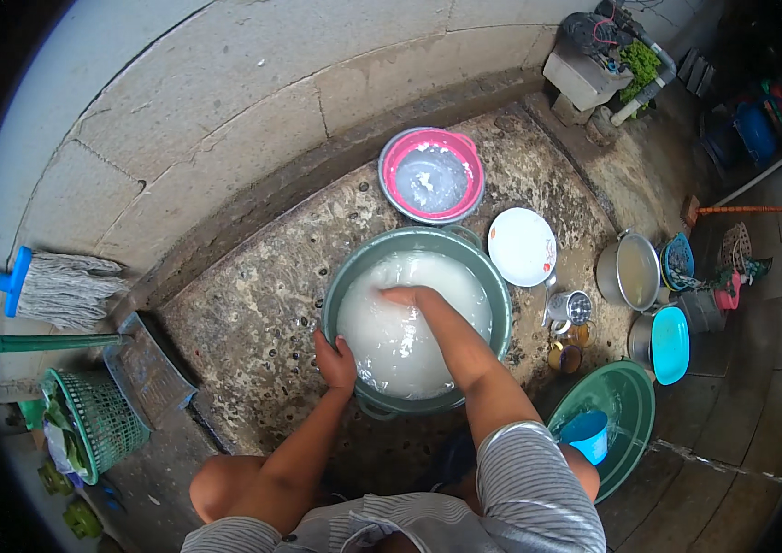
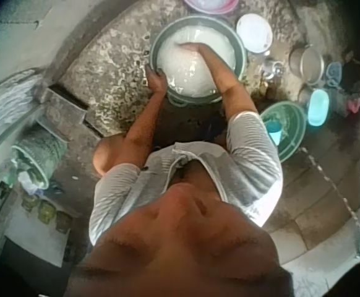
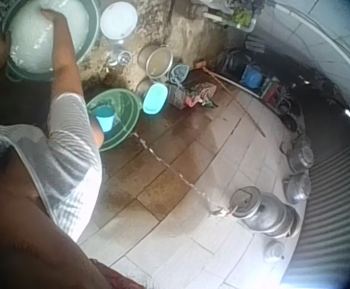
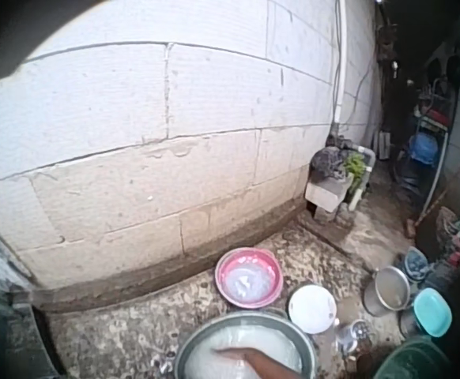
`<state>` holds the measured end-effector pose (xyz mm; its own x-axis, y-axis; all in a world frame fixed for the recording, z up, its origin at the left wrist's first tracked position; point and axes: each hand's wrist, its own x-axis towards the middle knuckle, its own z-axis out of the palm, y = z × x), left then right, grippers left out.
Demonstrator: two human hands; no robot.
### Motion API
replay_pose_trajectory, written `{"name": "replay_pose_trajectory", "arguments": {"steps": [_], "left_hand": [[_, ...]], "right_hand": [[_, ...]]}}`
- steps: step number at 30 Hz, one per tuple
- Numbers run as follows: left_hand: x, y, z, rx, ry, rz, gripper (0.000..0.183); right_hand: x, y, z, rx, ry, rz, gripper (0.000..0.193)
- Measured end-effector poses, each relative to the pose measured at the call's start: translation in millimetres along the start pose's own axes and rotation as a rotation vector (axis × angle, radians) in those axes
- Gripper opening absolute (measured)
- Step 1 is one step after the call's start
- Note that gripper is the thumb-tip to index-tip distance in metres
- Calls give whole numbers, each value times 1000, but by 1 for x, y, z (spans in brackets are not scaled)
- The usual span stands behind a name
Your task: The person washes rice by hand in a large basin, using a blue scoop to add water from a green bucket and then pouring the cloudy water out while holding the rice in the basin.
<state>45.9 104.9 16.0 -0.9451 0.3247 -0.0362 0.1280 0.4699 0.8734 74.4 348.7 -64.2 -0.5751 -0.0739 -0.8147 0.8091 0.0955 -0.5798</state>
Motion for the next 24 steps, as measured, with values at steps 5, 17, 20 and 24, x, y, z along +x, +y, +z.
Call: {"name": "replay_pose_trajectory", "arguments": {"steps": [5, 17, 20, 24], "left_hand": [[2, -26, -34, 31, 64, -24, 27], [1, -27, -30, 39, 87, 27, 26], [2, -19, -43, 27, 82, 11, 26], [3, -11, -38, -1, 64, 8, 24]], "right_hand": [[-2, 0, 70, 150, 75, 74, 70], [-50, -8, 113, 1142, -606, -302, 58], [-72, -34, 97, 726, -361, -232, 50], [-67, -18, 48, 173, 91, -521, 40]]}}
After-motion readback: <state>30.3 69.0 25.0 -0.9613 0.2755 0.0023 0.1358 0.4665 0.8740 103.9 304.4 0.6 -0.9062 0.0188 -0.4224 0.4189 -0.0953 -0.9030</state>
